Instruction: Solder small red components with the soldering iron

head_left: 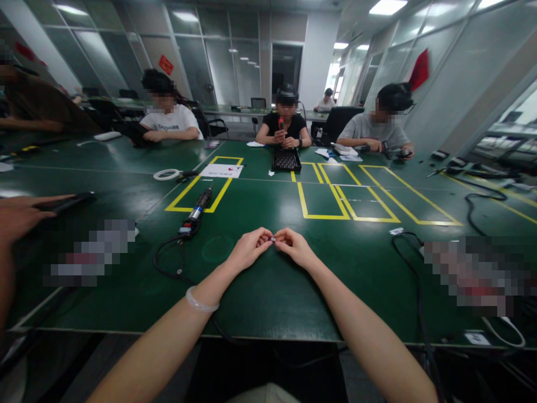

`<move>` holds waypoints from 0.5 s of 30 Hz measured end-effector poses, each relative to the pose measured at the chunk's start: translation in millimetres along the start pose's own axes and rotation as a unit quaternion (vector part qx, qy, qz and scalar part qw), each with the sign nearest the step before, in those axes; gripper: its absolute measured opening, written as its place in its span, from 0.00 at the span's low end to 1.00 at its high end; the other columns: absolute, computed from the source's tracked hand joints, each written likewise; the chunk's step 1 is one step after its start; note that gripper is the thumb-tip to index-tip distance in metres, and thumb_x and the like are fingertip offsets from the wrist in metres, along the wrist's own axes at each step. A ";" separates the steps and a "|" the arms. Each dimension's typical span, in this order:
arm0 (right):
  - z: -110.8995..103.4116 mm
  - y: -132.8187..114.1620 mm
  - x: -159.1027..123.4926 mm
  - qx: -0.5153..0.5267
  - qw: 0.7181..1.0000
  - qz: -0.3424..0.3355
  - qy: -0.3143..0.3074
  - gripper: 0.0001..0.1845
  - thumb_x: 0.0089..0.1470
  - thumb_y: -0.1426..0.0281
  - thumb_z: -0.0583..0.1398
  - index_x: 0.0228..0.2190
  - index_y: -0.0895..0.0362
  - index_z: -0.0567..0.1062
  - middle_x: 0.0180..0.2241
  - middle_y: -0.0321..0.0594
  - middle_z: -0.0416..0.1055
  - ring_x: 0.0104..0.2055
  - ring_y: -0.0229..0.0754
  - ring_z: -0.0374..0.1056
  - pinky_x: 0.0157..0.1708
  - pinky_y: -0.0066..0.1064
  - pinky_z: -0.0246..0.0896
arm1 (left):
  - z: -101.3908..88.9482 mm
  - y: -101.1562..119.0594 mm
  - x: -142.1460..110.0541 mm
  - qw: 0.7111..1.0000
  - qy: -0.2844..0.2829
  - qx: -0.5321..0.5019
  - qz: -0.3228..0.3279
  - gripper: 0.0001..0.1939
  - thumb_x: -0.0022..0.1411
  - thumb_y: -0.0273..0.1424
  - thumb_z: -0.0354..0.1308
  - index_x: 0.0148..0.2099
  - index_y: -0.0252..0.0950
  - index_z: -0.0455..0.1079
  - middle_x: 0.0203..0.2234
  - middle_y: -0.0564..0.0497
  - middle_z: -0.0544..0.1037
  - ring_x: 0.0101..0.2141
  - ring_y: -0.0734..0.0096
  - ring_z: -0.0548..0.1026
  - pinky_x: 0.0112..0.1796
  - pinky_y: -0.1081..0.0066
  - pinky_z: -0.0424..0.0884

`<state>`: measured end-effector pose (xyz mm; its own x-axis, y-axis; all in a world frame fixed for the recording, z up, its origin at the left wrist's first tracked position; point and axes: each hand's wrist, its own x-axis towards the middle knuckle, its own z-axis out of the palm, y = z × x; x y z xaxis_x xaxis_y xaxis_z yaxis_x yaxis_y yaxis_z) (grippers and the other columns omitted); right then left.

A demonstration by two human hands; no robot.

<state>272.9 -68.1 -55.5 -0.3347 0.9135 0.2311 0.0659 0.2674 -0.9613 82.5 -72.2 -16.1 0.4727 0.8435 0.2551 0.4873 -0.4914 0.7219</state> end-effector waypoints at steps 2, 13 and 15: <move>-0.3 -1.2 -0.4 -0.005 1.000 0.000 0.000 0.14 0.49 0.65 0.62 0.37 0.58 0.70 0.31 0.37 0.71 0.28 0.35 0.65 0.29 0.27 0.59 | 0.0 0.0 -0.1 1.000 -0.003 0.000 0.001 0.11 0.62 0.35 0.52 0.44 0.36 0.69 0.33 0.51 0.76 0.30 0.73 0.72 0.31 0.74 0.66; -0.2 -1.6 -1.1 -0.034 0.999 0.012 0.010 0.13 0.50 0.63 0.62 0.35 0.58 0.71 0.30 0.36 0.70 0.27 0.34 0.63 0.29 0.26 0.59 | -10.0 8.1 -0.1 0.998 0.024 0.052 0.006 0.15 0.65 0.38 0.46 0.44 0.37 0.70 0.34 0.51 0.76 0.32 0.71 0.72 0.34 0.73 0.66; -0.7 -0.5 -1.0 -0.030 0.999 0.016 0.008 0.13 0.49 0.64 0.62 0.36 0.58 0.70 0.30 0.36 0.70 0.27 0.34 0.63 0.29 0.26 0.59 | -17.8 4.0 2.5 0.995 0.057 0.084 0.011 0.15 0.65 0.38 0.46 0.44 0.37 0.70 0.35 0.51 0.76 0.33 0.70 0.72 0.35 0.72 0.66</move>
<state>273.9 -69.0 -55.2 -0.3173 0.9263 0.2032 0.1330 0.2556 -0.9576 72.5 -68.2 -1.1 0.4032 0.8463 0.3480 0.5975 -0.5315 0.6003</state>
